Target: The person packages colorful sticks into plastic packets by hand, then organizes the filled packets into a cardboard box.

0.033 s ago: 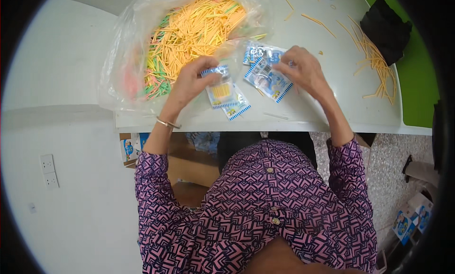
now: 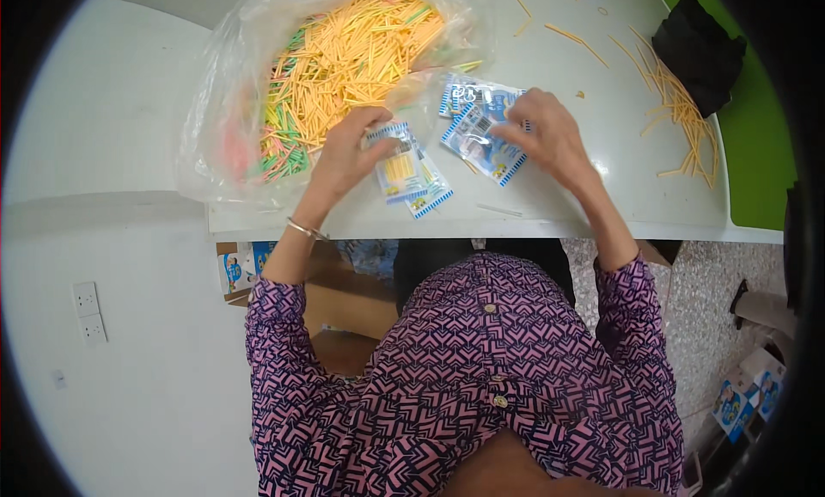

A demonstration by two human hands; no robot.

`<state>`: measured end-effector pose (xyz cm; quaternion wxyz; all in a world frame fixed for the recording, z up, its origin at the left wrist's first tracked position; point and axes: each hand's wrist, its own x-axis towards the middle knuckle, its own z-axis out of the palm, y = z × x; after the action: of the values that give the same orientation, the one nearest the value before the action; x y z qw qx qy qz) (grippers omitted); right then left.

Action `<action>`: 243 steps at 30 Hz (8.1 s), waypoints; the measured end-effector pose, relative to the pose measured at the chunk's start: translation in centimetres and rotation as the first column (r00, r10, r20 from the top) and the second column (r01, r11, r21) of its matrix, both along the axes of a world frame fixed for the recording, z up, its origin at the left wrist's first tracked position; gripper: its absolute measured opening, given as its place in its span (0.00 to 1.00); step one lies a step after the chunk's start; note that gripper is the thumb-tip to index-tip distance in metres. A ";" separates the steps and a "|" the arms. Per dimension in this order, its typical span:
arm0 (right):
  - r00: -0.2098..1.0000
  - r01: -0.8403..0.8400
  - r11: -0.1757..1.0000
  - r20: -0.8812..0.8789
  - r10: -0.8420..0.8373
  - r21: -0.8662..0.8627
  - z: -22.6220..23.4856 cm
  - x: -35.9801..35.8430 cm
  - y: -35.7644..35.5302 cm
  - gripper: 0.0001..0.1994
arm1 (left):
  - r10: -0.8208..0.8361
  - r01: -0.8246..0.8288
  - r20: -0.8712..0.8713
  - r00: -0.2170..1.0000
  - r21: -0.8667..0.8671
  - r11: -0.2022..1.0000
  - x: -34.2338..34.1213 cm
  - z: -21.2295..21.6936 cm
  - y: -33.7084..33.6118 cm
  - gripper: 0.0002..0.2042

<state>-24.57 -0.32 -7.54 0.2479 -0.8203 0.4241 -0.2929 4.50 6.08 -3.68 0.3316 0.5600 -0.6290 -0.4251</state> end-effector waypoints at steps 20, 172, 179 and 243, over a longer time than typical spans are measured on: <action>0.993 0.045 0.961 0.116 -0.013 -0.273 -2.9 1.4 0.6 0.11 | 0.146 0.121 0.426 0.893 -0.540 0.833 -9.4 -2.0 -3.9 0.13; 0.625 -0.408 0.798 0.773 -0.109 0.443 0.8 3.1 -4.3 0.11 | 0.433 -0.086 0.797 0.421 -0.440 0.894 1.0 -1.9 -12.8 0.14; 0.696 -0.364 0.771 0.703 -0.148 0.523 0.4 3.5 -4.2 0.10 | 0.316 -0.180 0.582 0.749 -0.281 0.943 2.7 1.3 -11.6 0.12; 0.851 -0.457 0.690 0.501 0.155 0.562 0.9 4.0 -2.2 0.12 | -0.127 0.140 0.089 0.988 -0.155 0.978 -6.0 5.2 -4.5 0.16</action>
<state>-20.59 -2.56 -6.61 0.6528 -0.6560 0.2903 -0.2434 -1.47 1.57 1.49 0.3215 0.5042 -0.7099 -0.3720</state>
